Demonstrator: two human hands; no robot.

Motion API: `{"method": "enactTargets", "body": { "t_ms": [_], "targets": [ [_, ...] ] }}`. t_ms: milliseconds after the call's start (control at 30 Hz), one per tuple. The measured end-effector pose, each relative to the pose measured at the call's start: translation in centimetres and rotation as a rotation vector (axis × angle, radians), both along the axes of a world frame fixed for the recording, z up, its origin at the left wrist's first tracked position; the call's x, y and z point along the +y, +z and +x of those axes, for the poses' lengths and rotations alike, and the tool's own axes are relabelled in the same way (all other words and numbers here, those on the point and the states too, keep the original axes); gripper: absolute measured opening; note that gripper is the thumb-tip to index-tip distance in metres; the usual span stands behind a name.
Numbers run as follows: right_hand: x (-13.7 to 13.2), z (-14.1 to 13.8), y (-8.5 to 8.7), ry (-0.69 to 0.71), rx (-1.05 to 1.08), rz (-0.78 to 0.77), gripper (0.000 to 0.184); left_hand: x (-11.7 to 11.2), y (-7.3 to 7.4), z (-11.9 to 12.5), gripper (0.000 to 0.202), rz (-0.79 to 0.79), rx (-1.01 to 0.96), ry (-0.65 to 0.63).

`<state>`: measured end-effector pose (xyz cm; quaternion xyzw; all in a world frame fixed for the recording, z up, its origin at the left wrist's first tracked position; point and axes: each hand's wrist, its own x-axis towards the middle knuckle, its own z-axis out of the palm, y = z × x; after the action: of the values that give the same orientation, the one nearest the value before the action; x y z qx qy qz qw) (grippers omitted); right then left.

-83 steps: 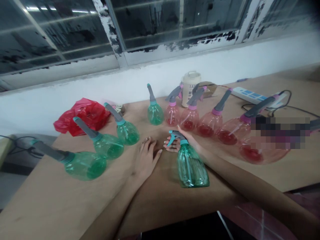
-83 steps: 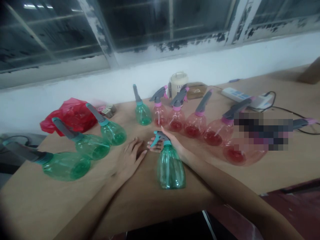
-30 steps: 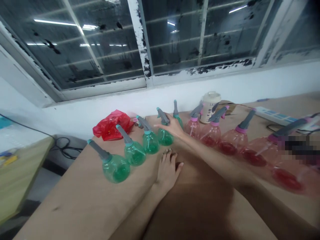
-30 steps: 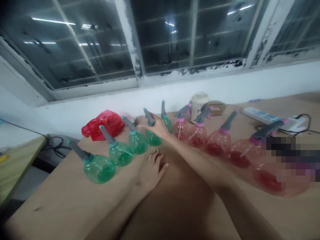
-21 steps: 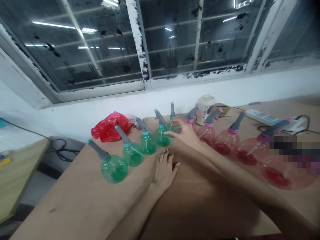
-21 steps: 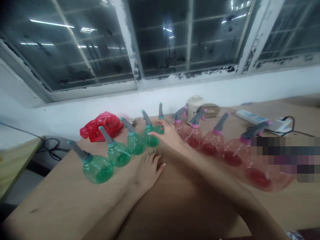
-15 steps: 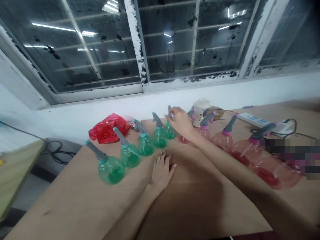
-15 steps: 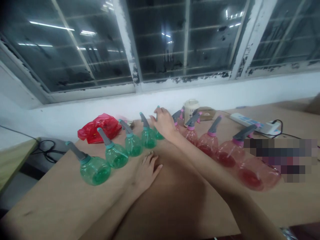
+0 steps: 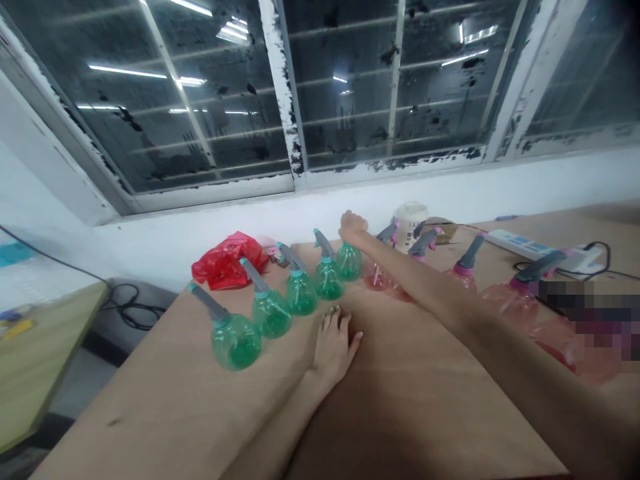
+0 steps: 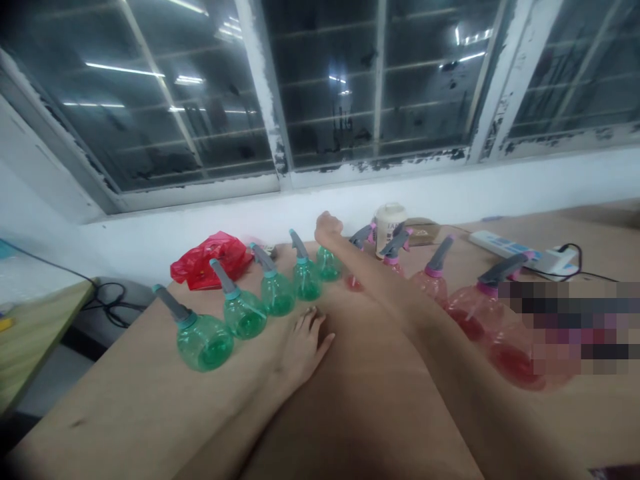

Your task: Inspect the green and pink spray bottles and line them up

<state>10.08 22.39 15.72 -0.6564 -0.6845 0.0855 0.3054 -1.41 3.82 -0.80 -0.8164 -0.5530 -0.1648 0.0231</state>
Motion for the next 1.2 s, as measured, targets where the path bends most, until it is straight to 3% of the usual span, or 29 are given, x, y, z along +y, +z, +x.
{"method": "enactTargets", "body": {
  "t_ms": [100,200,300,367,467,567,667,800,900,1000,1067,1200],
  "targets": [
    [-0.2,0.5,2.0,-0.070,-0.032,0.061,0.039,-0.1,0.0,0.1,0.041,-0.009,-0.013,-0.007],
    [-1.6,2.2,4.7,-0.064,-0.061,0.243,0.042,-0.2,0.0,0.2,0.040,-0.013,-0.024,-0.016],
    [-5.2,4.6,6.8,0.075,-0.055,0.501,0.048,-0.2,0.2,0.2,0.039,-0.011,-0.032,-0.018],
    [-8.6,6.3,7.2,0.159,-0.066,0.551,0.048,-0.3,0.4,0.2,0.039,-0.002,-0.030,-0.023],
    [-13.6,8.0,6.1,0.229,-0.140,0.496,0.044,-0.2,0.5,0.2,0.042,0.009,-0.017,-0.026],
    [-16.6,8.6,3.5,0.317,-0.247,0.339,0.037,0.0,0.5,0.3,0.044,-0.001,-0.035,-0.027],
    [-17.7,8.5,0.4,0.392,-0.291,0.219,0.033,0.2,0.3,0.5,0.043,-0.039,-0.186,-0.036],
    [-17.8,8.5,-2.3,0.444,-0.242,0.224,0.035,0.1,0.1,0.8,0.043,-0.084,-0.363,-0.012],
    [-18.0,8.6,-3.0,0.442,-0.213,0.199,0.038,-0.4,0.4,1.0,0.044,-0.116,-0.447,-0.017],
    [-18.3,8.7,-3.1,0.448,-0.226,0.157,0.042,-1.2,1.2,1.1,0.044,-0.188,-0.606,-0.172],
    [-18.5,8.6,-3.1,0.480,-0.189,0.148,0.043,-1.6,1.8,1.2,0.058,-0.238,-0.647,-0.281],
    [-18.7,8.3,-3.0,0.548,-0.043,0.085,0.043,-1.9,2.6,1.7,0.090,-0.224,-0.606,-0.309]
  ]
}}
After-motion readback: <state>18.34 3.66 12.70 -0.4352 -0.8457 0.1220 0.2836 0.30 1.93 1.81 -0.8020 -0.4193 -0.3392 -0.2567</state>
